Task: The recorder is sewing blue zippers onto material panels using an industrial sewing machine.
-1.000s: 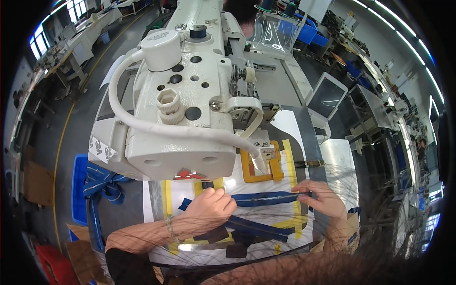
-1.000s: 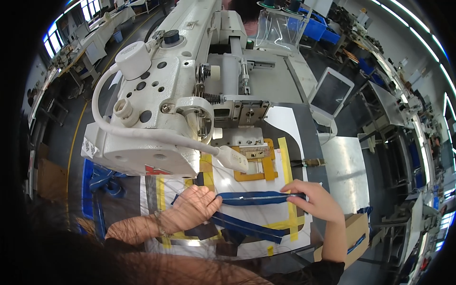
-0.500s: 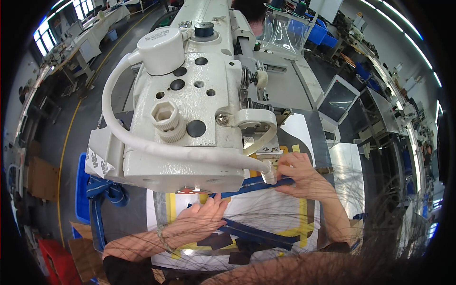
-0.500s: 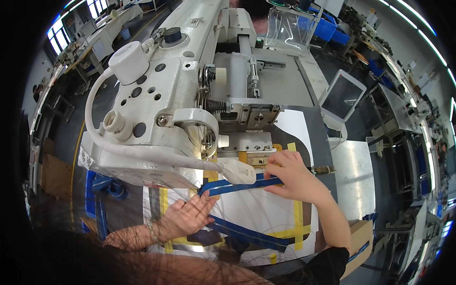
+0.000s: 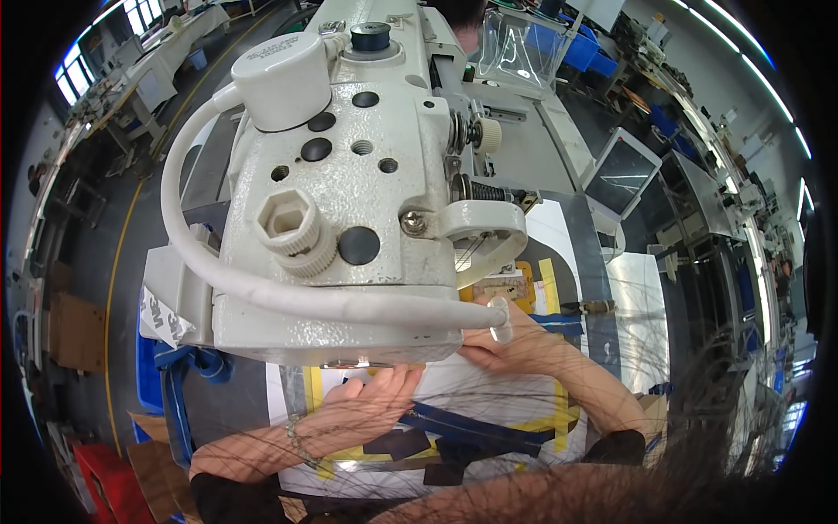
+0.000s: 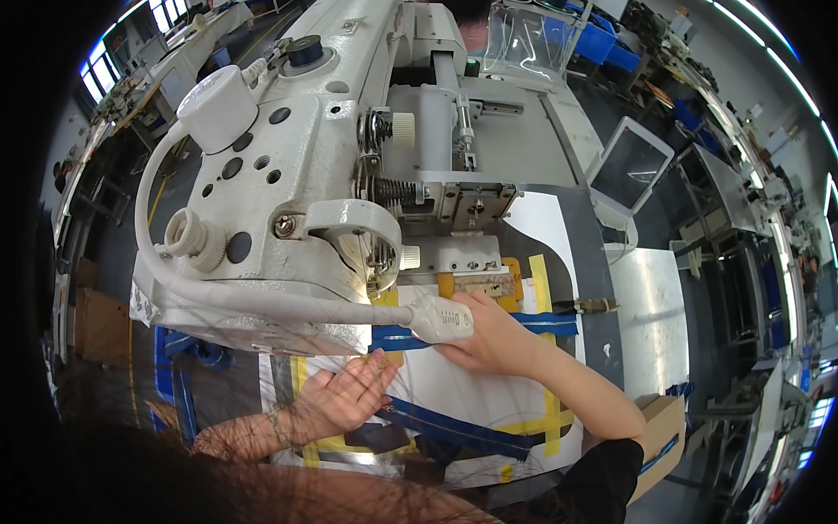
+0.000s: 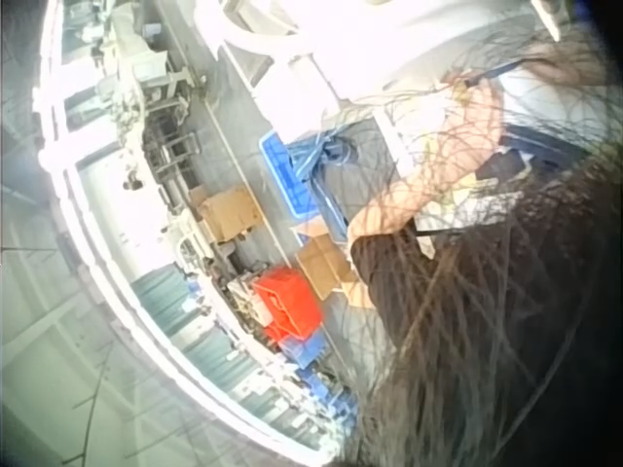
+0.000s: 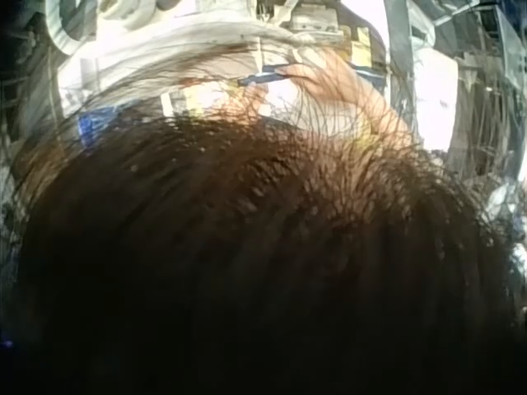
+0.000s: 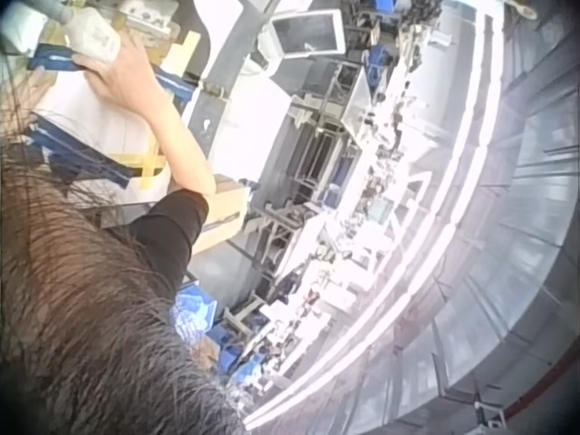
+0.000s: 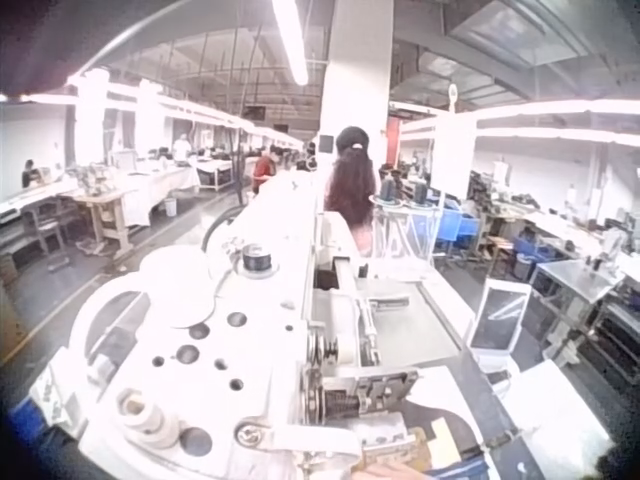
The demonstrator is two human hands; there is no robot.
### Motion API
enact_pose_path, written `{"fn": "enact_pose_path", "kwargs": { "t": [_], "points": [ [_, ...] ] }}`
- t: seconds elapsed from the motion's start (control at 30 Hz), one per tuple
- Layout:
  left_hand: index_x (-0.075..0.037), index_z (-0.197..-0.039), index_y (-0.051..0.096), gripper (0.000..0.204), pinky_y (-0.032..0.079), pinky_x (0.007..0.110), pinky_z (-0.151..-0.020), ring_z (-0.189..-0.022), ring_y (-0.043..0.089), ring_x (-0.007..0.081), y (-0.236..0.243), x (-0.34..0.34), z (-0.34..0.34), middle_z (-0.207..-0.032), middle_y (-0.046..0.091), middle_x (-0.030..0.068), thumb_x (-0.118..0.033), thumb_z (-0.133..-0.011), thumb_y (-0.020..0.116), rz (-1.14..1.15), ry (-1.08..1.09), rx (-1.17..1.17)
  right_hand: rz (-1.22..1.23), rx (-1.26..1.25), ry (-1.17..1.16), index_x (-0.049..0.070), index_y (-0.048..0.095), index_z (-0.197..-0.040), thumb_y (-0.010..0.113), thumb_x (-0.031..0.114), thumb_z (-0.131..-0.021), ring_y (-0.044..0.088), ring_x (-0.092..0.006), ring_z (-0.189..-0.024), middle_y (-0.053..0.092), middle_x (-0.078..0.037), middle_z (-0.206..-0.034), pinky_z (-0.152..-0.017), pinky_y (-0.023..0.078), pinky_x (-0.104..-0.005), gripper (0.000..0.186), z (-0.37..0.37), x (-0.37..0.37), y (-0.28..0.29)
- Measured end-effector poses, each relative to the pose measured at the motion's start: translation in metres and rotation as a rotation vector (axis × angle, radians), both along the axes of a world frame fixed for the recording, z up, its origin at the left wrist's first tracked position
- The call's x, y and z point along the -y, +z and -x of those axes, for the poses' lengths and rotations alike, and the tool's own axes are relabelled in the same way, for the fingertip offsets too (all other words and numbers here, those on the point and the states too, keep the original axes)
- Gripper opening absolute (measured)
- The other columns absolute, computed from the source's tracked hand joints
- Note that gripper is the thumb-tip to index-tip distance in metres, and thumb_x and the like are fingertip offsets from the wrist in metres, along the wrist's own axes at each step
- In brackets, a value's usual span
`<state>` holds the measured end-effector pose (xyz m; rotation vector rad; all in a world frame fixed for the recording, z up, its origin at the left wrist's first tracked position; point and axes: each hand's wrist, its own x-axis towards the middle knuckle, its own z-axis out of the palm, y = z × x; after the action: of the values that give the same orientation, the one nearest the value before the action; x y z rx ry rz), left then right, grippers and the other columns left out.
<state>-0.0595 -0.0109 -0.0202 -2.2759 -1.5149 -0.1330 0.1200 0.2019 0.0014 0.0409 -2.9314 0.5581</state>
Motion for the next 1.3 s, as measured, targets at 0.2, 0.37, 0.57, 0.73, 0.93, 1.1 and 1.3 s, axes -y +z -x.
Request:
{"fn": "enact_pose_path", "kwargs": {
  "t": [0.2, 0.37, 0.57, 0.73, 0.93, 1.1, 1.3],
  "points": [
    [-0.001, -0.128, 0.049, 0.05, 0.036, 0.027, -0.071, -0.105, 0.049, 0.0157, 0.009, -0.001, -0.004, -0.121, 0.053, 0.0095, -0.034, -0.091, 0.044, 0.208, 0.102, 0.119, -0.003, -0.039, -0.021, 0.012, 0.06, -0.104, 0.064, 0.021, -0.078, 0.05, -0.0249, -0.09, 0.055, -0.007, -0.097, -0.077, 0.038, -0.0353, 0.028, 0.007, -0.001, 0.005],
    [0.0, -0.129, 0.048, 0.049, 0.037, 0.027, -0.075, -0.112, 0.048, 0.0173, 0.013, 0.002, -0.007, -0.122, 0.052, 0.0109, -0.032, -0.092, 0.042, 0.087, 0.086, 0.006, 0.104, -0.194, -0.116, 0.008, 0.059, -0.101, 0.065, 0.028, -0.077, 0.05, -0.0275, -0.091, 0.051, -0.011, -0.101, -0.079, 0.04, -0.0372, 0.032, 0.037, -0.006, 0.01],
    [0.0, -0.129, 0.048, 0.046, 0.037, 0.033, -0.088, -0.121, 0.044, 0.021, 0.007, 0.0, -0.01, -0.126, 0.051, 0.0113, -0.028, -0.092, 0.041, 0.155, 0.111, 0.096, 0.135, -0.16, -0.386, 0.002, 0.056, -0.103, 0.065, 0.033, -0.075, 0.05, -0.032, -0.098, 0.05, -0.016, -0.109, -0.08, 0.041, -0.0428, 0.042, 0.082, -0.013, -0.011],
    [-0.002, -0.125, 0.05, 0.042, 0.03, 0.035, -0.1, -0.124, 0.042, 0.0228, -0.021, 0.014, -0.001, -0.13, 0.049, 0.0128, -0.022, -0.09, 0.04, -0.159, -0.11, -0.264, 0.408, -0.233, -0.429, 0.001, 0.054, -0.105, 0.068, 0.03, -0.073, 0.054, -0.0327, -0.097, 0.054, -0.016, -0.103, -0.082, 0.044, -0.0395, 0.045, 0.101, -0.027, -0.03],
    [-0.006, -0.119, 0.056, 0.038, 0.042, 0.023, -0.078, -0.102, 0.057, 0.0181, -0.012, 0.005, 0.003, -0.116, 0.058, 0.0112, -0.018, -0.083, 0.049, -0.217, -0.563, -0.329, 0.573, -0.09, -0.218, 0.005, 0.059, -0.104, 0.072, 0.02, -0.071, 0.056, -0.0302, -0.094, 0.059, -0.01, -0.096, -0.082, 0.046, -0.0373, 0.038, 0.061, -0.012, -0.012],
    [-0.005, -0.113, 0.058, 0.037, 0.047, 0.023, -0.079, -0.095, 0.062, 0.017, 0.003, 0.001, 0.004, -0.106, 0.063, 0.0075, -0.014, -0.078, 0.053, -0.095, -0.52, -0.037, -0.027, -0.136, 0.111, 0.008, 0.061, -0.108, 0.07, 0.019, -0.072, 0.056, -0.0275, -0.1, 0.06, -0.006, -0.108, -0.083, 0.046, -0.0387, 0.038, 0.02, 0.018, -0.006],
    [-0.003, -0.112, 0.057, 0.035, 0.046, 0.026, -0.084, -0.096, 0.061, 0.0179, 0.022, -0.001, 0.007, -0.105, 0.063, 0.0098, -0.014, -0.079, 0.049, 0.136, -0.491, 0.109, -0.053, -0.142, 0.099, 0.016, 0.058, -0.116, 0.058, 0.011, -0.082, 0.056, -0.0302, -0.099, 0.06, -0.007, -0.108, -0.083, 0.047, -0.0405, 0.035, 0.012, 0.02, -0.013]
  ]
}}
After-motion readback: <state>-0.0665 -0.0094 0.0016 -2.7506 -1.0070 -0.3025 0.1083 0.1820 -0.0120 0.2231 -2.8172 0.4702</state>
